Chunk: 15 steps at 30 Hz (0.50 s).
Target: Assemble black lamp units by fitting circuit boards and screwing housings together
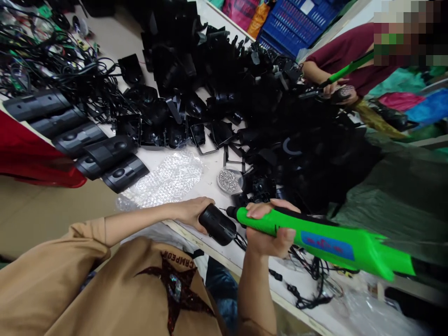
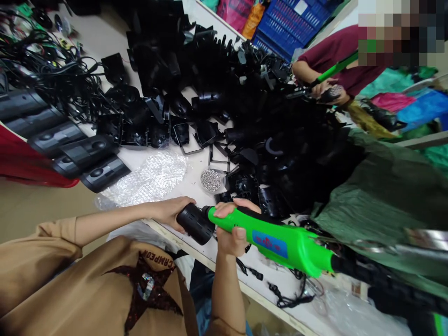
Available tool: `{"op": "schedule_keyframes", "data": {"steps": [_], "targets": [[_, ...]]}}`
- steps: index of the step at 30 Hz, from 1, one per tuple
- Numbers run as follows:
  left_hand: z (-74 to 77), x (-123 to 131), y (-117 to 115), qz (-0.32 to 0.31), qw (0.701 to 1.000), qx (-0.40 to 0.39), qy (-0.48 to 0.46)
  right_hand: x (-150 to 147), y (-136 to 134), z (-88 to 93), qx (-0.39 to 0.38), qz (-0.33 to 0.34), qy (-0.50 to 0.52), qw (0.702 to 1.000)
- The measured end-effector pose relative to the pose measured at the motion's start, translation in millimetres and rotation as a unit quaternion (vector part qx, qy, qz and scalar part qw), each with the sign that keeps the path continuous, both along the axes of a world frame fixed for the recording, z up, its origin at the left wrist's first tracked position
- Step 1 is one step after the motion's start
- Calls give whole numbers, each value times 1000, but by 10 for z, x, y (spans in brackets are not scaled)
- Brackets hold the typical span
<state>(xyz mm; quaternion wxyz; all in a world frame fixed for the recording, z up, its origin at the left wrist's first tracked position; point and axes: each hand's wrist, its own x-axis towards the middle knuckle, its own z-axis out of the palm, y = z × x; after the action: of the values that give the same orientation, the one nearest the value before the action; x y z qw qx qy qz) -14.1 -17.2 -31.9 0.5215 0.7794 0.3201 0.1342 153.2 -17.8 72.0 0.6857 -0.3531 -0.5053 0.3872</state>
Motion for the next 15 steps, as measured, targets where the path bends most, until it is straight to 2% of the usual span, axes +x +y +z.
{"op": "schedule_keyframes", "data": {"steps": [9, 12, 15], "targets": [[-9, 26, 6, -15, 999, -13, 31, -72, 10, -175, -38, 103, -42, 993], [2, 34, 40, -20, 999, -15, 31, -25, 74, -201, -45, 162, -58, 984], [-4, 33, 69, -25, 999, -22, 14, 31, 170, -228, -67, 175, -65, 980]]}}
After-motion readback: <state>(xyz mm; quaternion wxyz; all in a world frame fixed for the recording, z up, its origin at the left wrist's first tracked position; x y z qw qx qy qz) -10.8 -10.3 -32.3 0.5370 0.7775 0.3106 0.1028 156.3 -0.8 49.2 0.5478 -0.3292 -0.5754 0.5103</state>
